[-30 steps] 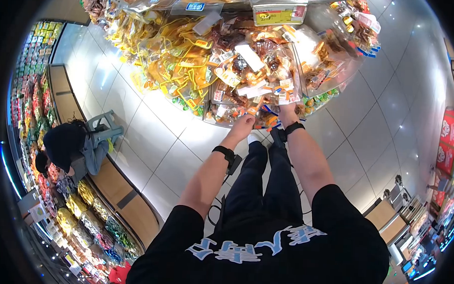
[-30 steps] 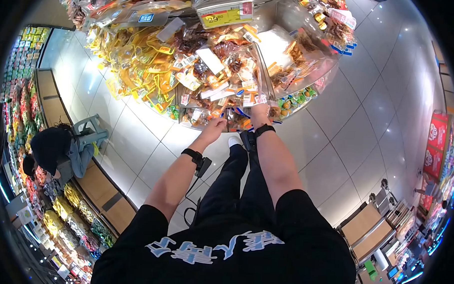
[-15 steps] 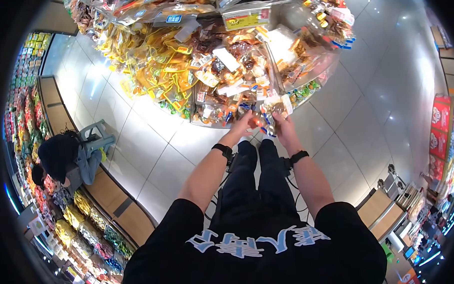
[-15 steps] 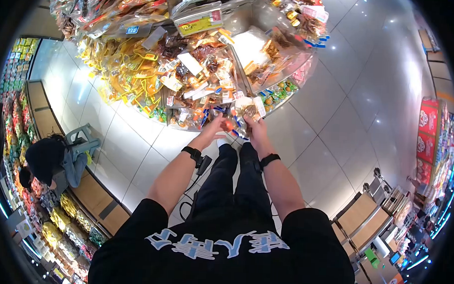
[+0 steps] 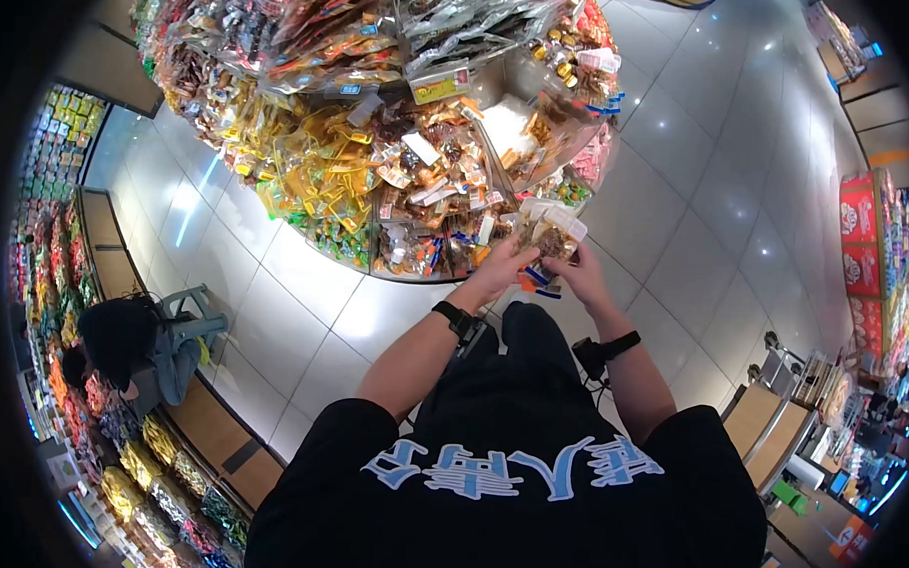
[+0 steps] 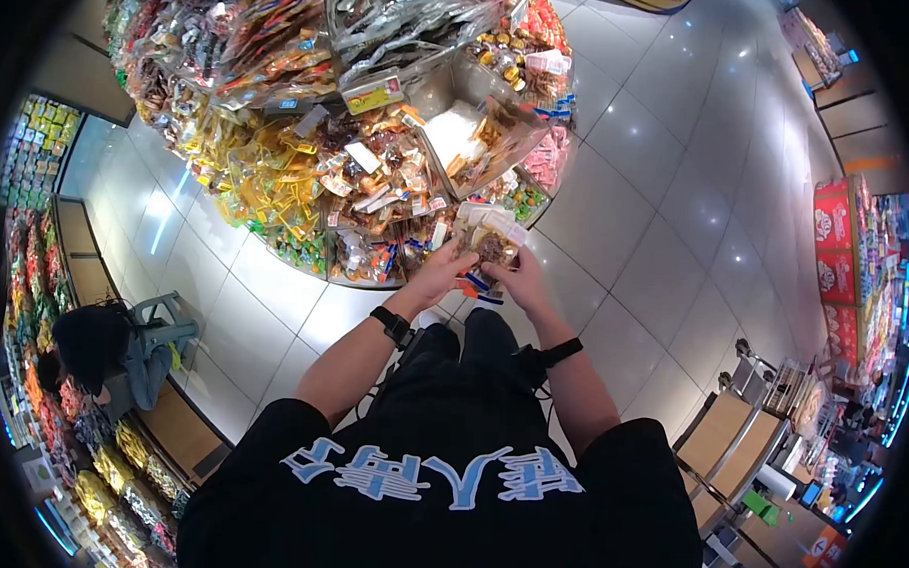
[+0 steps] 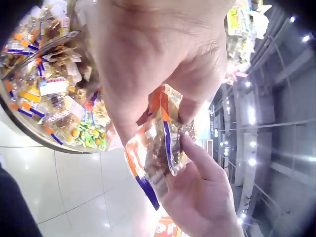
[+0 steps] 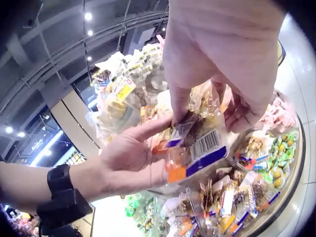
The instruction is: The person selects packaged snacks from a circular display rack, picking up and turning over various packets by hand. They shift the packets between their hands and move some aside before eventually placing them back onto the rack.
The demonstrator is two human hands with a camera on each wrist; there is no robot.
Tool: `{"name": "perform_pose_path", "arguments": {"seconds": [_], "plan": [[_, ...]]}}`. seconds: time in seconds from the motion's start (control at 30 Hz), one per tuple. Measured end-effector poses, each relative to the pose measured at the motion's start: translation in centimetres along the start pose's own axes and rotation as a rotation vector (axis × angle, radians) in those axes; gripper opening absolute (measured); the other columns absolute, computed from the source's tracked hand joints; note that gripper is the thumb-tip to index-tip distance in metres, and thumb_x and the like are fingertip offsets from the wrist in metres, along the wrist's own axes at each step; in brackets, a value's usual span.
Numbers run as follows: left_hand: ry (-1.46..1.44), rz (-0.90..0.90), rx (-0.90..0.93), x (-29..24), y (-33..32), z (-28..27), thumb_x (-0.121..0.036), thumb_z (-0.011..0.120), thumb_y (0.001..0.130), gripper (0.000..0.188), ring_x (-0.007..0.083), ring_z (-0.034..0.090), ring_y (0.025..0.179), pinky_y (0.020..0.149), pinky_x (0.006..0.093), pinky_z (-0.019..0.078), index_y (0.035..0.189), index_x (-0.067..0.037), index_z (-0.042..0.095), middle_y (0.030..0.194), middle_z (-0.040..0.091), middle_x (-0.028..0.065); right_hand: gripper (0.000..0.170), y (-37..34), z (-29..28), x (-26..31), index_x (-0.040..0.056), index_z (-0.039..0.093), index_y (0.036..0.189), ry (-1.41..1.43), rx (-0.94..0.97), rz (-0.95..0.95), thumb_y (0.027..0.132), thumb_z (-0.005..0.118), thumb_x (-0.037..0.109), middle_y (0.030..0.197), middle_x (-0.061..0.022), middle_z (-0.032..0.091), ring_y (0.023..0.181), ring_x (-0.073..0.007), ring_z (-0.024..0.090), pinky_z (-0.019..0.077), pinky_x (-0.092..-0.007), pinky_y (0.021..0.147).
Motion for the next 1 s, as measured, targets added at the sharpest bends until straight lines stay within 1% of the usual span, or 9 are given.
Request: {"name": "perform_pose_path", "arguments": {"seconds": [0.2,0.37,0.4,0.47,0.6,0.77,0.8,0.83,1.0], "plan": [[0.29,0.229,-0.172,-6.1,1.1,3.3,-0.019,0.063,0.095,0.045,0.0103,0.062,0.093,0.066,0.0259,0.0565,0.134,-0.007,0.043,0.114,0.062,0.0066,0.055,1.6,-2.3,7.7,0.0012,0.052,0.126,0.102,0.114,-0.071,0.078,0.077,0.005,0.115,-0.0087,0.063,0.103,-0.017,0.062,0.0495,-0.0313,0.092],[0.651,0.498,-0.322,-12.5,4.3,4.4,-0.018,0.063,0.095,0.039,0.0174,0.058,0.104,0.089,0.0298,0.0497,0.123,0.006,0.051,0.111,0.058,0.0077,0.051,7.2,-3.8,14.2,0.0011,0.051,0.126,0.113,0.281,-0.235,0.079,0.072,-0.004,0.116,-0.0073,0.063,0.106,-0.0166,0.062,0.0497,-0.0312,0.093],[0.819,0.77,-0.434,-12.7,6.3,2.4,-0.017,0.065,0.092,0.038,0.0169,0.056,0.107,0.091,0.0314,0.0478,0.122,0.005,0.053,0.111,0.059,0.0097,0.051,8.8,-4.0,15.1,0.0009,0.051,0.126,0.088,0.32,-0.269,0.08,0.071,-0.005,0.116,-0.0072,0.063,0.106,-0.0165,0.062,0.0497,-0.031,0.093],[0.814,0.729,-0.415,-15.8,6.9,3.2,-0.02,0.068,0.088,0.04,0.0286,0.057,0.108,0.095,0.0354,0.0452,0.121,-0.002,0.057,0.11,0.058,0.0166,0.049,12.2,-4.3,17.0,0.0007,0.053,0.123,0.028,0.348,-0.299,0.079,0.072,-0.006,0.114,-0.0061,0.063,0.105,-0.0151,0.061,0.0498,-0.03,0.092],[0.738,0.829,-0.575,-20.6,6.7,5.1,-0.011,0.065,0.086,0.041,0.0326,0.06,0.11,0.095,0.0386,0.0466,0.124,-0.005,0.055,0.113,0.062,0.0174,0.039,19.3,-3.0,19.5,0.0034,0.058,0.112,-0.03,0.55,-0.44,0.077,0.071,-0.009,0.118,-0.0044,0.061,0.113,-0.0131,0.055,0.0457,-0.0292,0.096],[0.967,0.566,-0.662,-16.9,11.6,0.5,-0.012,0.064,0.083,0.049,0.037,0.058,0.113,0.097,0.042,0.046,0.13,-0.006,0.05,0.12,0.061,0.0203,0.047,24.9,-2.2,16.1,0.0017,0.056,0.124,-0.533,0.704,-0.642,0.079,0.061,-0.011,0.132,-0.0112,0.055,0.121,-0.0221,0.054,0.0457,-0.0331,0.101],[1.048,0.471,-0.699,-16.3,12.4,0.0,-0.012,0.064,0.083,0.05,0.038,0.057,0.114,0.097,0.0428,0.0459,0.13,-0.006,0.05,0.122,0.06,0.0212,0.052,25.7,-2.2,13.9,0.0017,0.054,0.128,-0.393,0.693,-0.298,0.077,0.064,-0.007,0.128,-0.0113,0.058,0.119,-0.0253,0.056,0.0441,-0.036,0.103],[1.098,0.229,-0.729,-14.8,13.3,-1.0,-0.02,0.066,0.084,0.058,0.04,0.055,0.118,0.101,0.0423,0.0439,0.135,-0.005,0.044,0.125,0.058,0.0244,0.052,25.7,-2.6,13.7,0.0013,0.054,0.128,-0.537,0.652,-0.359,0.077,0.065,-0.005,0.125,-0.0112,0.06,0.118,-0.0242,0.057,0.0449,-0.0354,0.102],[1.216,0.113,-0.674,-13.9,15.1,-0.5,-0.02,0.061,0.085,0.061,0.0415,0.051,0.122,0.103,0.046,0.042,0.14,-0.008,0.038,0.122,0.057,0.0288,0.049,24.2,-3.5,15.1,0.0019,0.056,0.124,-0.74,0.638,-0.475,0.076,0.065,0.0,0.118,-0.0144,0.062,0.114,-0.0282,0.059,0.0482,-0.0367,0.096]]}}
Point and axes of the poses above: each hand's wrist, its own y-axis towards the middle knuckle, its own z-axis out of the palm, x = y × z, the point moved 7 cm from there along y, towards the middle knuckle
